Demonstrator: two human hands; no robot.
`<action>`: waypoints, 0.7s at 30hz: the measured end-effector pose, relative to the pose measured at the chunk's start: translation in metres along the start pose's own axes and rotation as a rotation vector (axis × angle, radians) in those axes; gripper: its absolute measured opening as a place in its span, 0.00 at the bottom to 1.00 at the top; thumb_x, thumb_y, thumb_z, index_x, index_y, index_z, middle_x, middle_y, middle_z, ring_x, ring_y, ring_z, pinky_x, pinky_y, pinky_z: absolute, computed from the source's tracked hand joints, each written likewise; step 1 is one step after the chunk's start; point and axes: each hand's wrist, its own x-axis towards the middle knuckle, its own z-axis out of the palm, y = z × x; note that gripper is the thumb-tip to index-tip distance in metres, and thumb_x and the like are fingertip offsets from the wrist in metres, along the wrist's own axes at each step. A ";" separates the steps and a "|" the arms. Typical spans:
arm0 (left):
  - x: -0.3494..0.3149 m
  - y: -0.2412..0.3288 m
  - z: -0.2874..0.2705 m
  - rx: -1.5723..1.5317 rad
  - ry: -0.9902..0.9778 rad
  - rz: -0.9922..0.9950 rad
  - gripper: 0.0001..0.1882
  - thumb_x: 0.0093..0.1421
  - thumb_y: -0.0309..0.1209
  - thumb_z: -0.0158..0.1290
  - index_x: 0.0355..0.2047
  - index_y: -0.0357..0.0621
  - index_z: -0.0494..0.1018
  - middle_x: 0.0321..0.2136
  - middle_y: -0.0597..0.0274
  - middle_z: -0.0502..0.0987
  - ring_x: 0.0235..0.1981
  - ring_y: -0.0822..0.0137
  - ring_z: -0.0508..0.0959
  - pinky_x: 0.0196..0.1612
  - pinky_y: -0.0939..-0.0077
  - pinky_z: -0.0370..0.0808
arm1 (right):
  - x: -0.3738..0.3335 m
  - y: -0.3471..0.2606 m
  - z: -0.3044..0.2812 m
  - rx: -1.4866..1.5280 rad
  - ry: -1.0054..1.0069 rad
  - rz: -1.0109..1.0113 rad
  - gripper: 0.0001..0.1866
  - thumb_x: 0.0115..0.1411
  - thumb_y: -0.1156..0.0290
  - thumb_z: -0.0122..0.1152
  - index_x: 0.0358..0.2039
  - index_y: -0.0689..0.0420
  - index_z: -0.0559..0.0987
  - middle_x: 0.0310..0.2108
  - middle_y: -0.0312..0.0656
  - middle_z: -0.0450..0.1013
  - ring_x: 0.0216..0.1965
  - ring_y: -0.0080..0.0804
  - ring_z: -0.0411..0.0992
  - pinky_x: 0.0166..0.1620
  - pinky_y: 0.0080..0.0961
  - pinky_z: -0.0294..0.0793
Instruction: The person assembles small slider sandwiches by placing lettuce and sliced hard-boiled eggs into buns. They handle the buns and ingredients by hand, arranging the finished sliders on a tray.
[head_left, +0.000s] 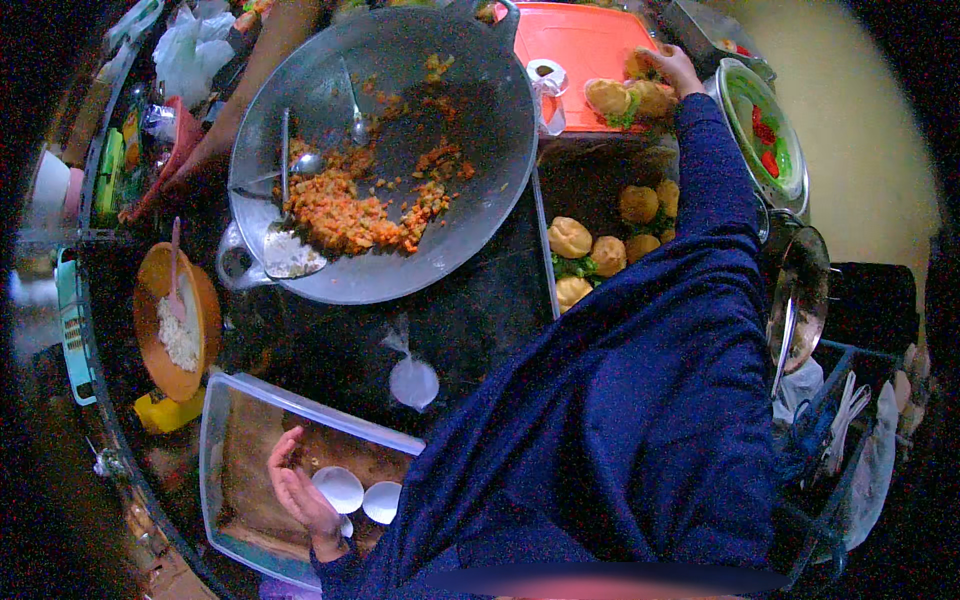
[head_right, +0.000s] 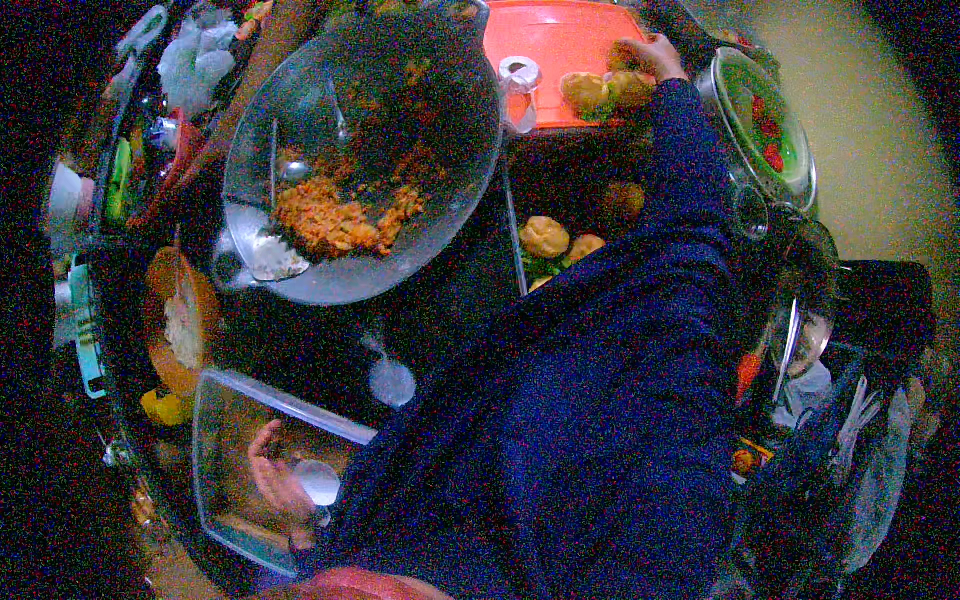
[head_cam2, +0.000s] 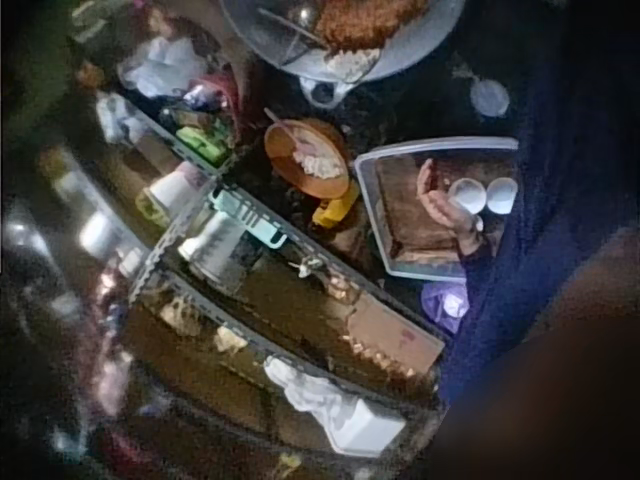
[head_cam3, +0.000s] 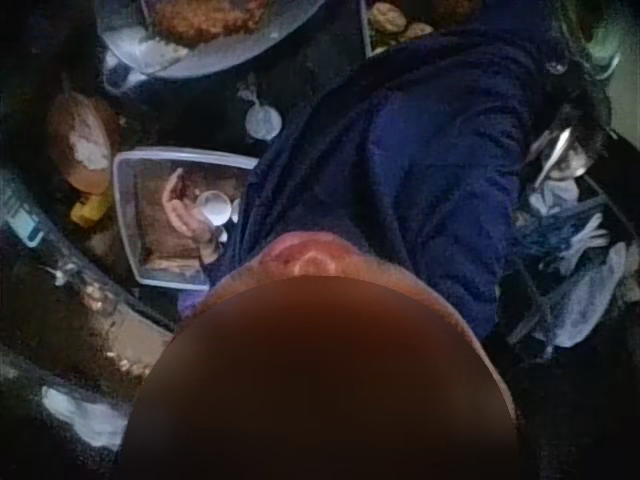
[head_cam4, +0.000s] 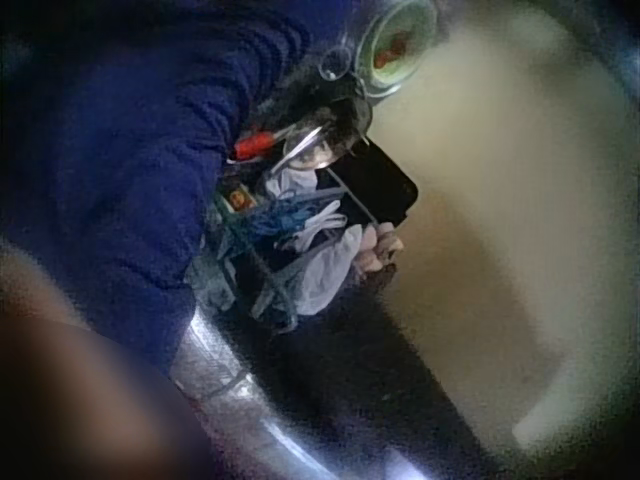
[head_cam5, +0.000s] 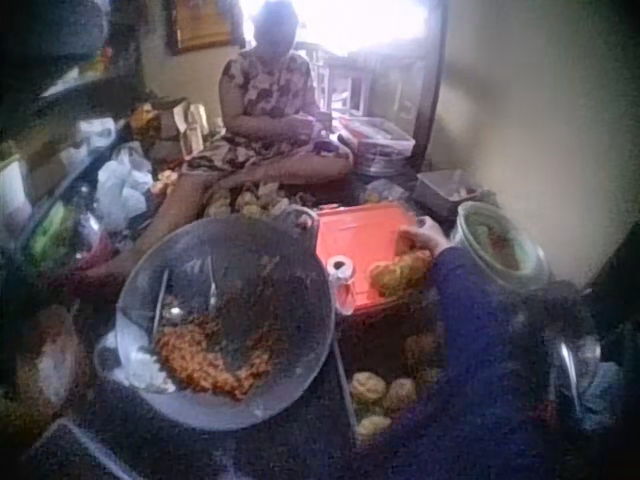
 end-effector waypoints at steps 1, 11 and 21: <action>0.001 0.001 0.000 0.026 -0.008 0.020 0.21 0.68 0.40 0.34 0.48 0.36 0.66 0.50 0.46 0.69 0.54 0.57 0.68 0.60 0.63 0.61 | 0.002 0.001 0.000 -0.115 0.024 0.016 0.44 0.46 0.43 0.66 0.55 0.64 0.69 0.50 0.50 0.72 0.50 0.37 0.71 0.51 0.32 0.70; -0.005 0.013 -0.016 -0.108 0.025 0.126 0.23 0.68 0.43 0.34 0.49 0.38 0.67 0.51 0.49 0.71 0.54 0.58 0.69 0.56 0.67 0.63 | -0.050 -0.024 -0.029 0.195 0.240 -0.068 0.28 0.53 0.51 0.65 0.46 0.61 0.77 0.39 0.44 0.78 0.38 0.25 0.75 0.42 0.22 0.73; -0.022 0.035 -0.064 -0.064 0.102 0.137 0.17 0.68 0.37 0.38 0.47 0.41 0.71 0.47 0.59 0.75 0.48 0.70 0.72 0.49 0.75 0.66 | -0.467 -0.198 -0.025 0.279 -0.313 -0.461 0.13 0.61 0.81 0.49 0.45 0.61 0.77 0.39 0.38 0.75 0.36 0.23 0.72 0.43 0.19 0.71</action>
